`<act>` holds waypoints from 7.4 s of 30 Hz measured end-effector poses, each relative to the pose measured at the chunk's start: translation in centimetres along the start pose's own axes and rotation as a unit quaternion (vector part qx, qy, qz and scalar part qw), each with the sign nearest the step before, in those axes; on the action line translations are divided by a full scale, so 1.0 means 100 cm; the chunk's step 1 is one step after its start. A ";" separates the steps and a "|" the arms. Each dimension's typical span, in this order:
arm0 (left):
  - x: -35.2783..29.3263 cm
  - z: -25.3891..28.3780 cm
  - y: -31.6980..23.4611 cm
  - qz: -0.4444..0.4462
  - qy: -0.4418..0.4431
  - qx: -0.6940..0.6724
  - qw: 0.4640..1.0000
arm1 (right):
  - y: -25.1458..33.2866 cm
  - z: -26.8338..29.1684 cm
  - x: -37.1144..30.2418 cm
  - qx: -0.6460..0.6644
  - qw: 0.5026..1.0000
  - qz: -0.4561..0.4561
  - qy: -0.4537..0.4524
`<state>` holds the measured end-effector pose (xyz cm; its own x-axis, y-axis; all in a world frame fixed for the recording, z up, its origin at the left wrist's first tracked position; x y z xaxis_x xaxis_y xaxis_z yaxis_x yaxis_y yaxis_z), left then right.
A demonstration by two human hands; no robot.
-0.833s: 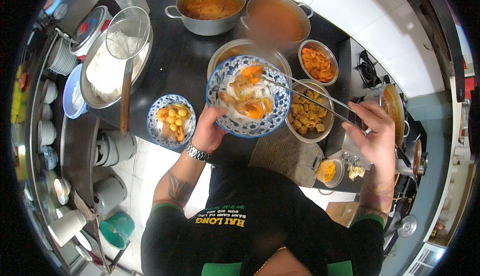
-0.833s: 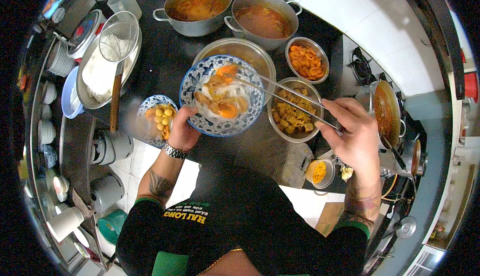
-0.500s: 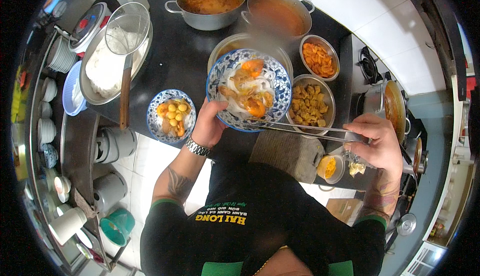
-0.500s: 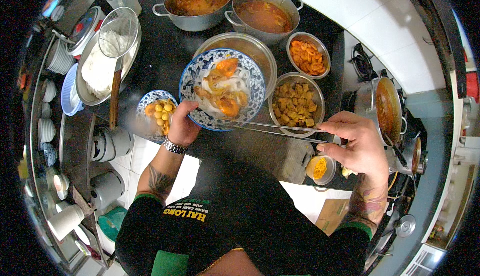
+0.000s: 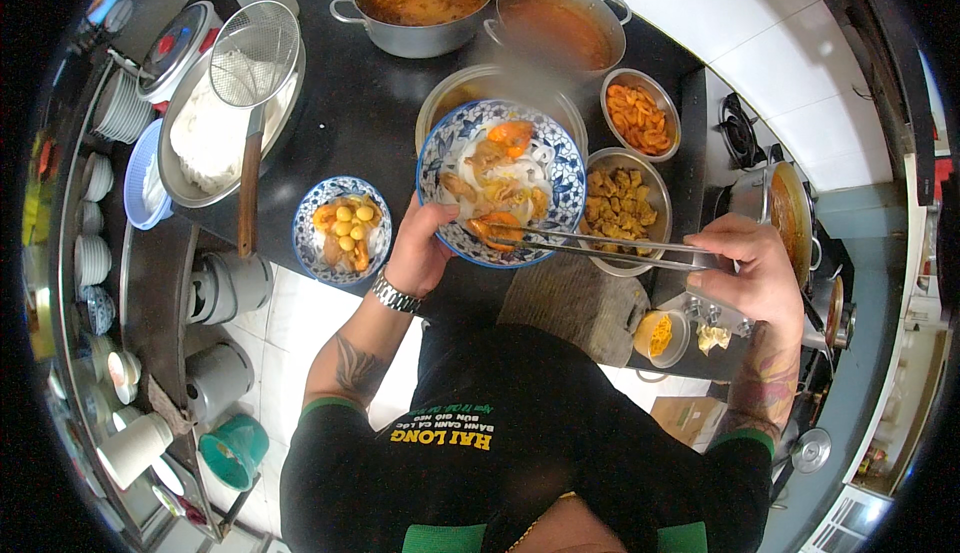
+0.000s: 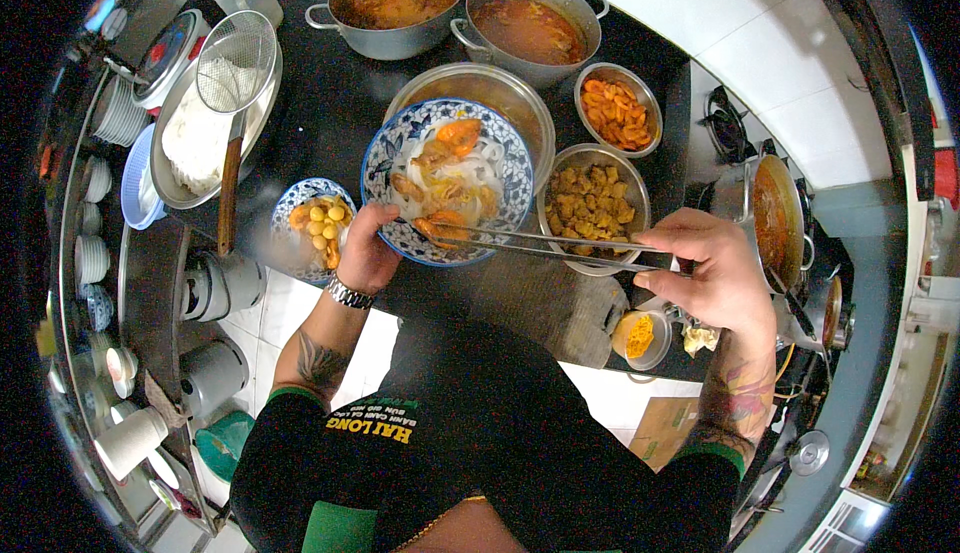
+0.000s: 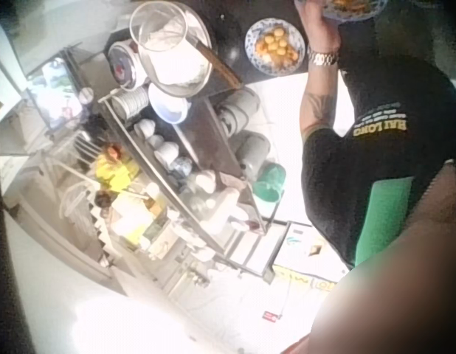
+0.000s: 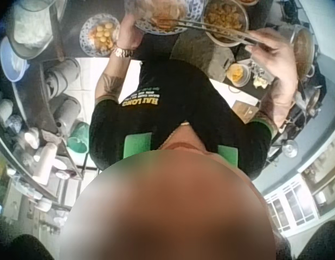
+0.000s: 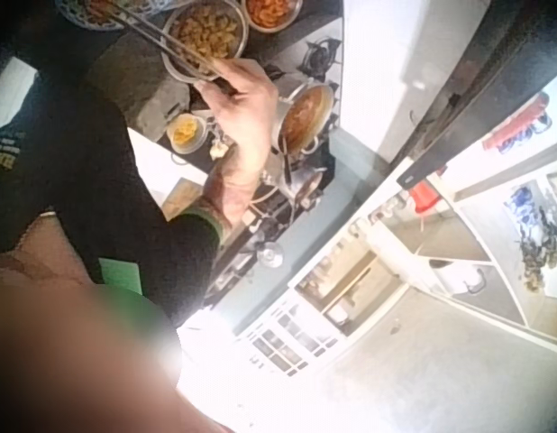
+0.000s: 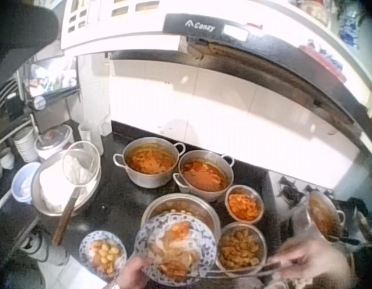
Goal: The person assembles two bowls of noodle soup. They place white noodles into two patterned bowls, then add orange and yellow toppings using tongs, and ladle broth over the contents. The finished bowls are placed on the counter.
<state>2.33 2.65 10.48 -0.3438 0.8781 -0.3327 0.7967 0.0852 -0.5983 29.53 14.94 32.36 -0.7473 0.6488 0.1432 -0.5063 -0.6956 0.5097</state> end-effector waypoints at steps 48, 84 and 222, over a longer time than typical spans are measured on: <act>-0.037 0.106 -0.039 -0.129 -0.217 -0.068 0.965 | -0.124 -0.202 0.114 -0.235 0.970 0.001 -0.068; -0.010 0.045 -0.026 -0.058 -0.076 -0.040 0.995 | 0.000 -0.059 0.036 -0.037 0.993 0.078 -0.078; -0.031 0.026 -0.025 -0.083 -0.032 0.002 0.996 | 0.027 -0.055 0.038 -0.095 0.964 0.223 -0.111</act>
<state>0.11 -1.45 11.14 -0.5016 0.8204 -0.2746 0.7245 0.2249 -0.6516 22.96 13.88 29.62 -0.8096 0.3071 0.5003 -0.2407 -0.9510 0.1942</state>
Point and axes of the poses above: each hand's wrist, its own x-axis towards the middle knuckle, its own z-axis out of the back of the hand, y = z × x, the point moved 4 cm from there along x, towards the middle knuckle, and after that the axes turned 12 degrees about -y, right-handed, at the moved point
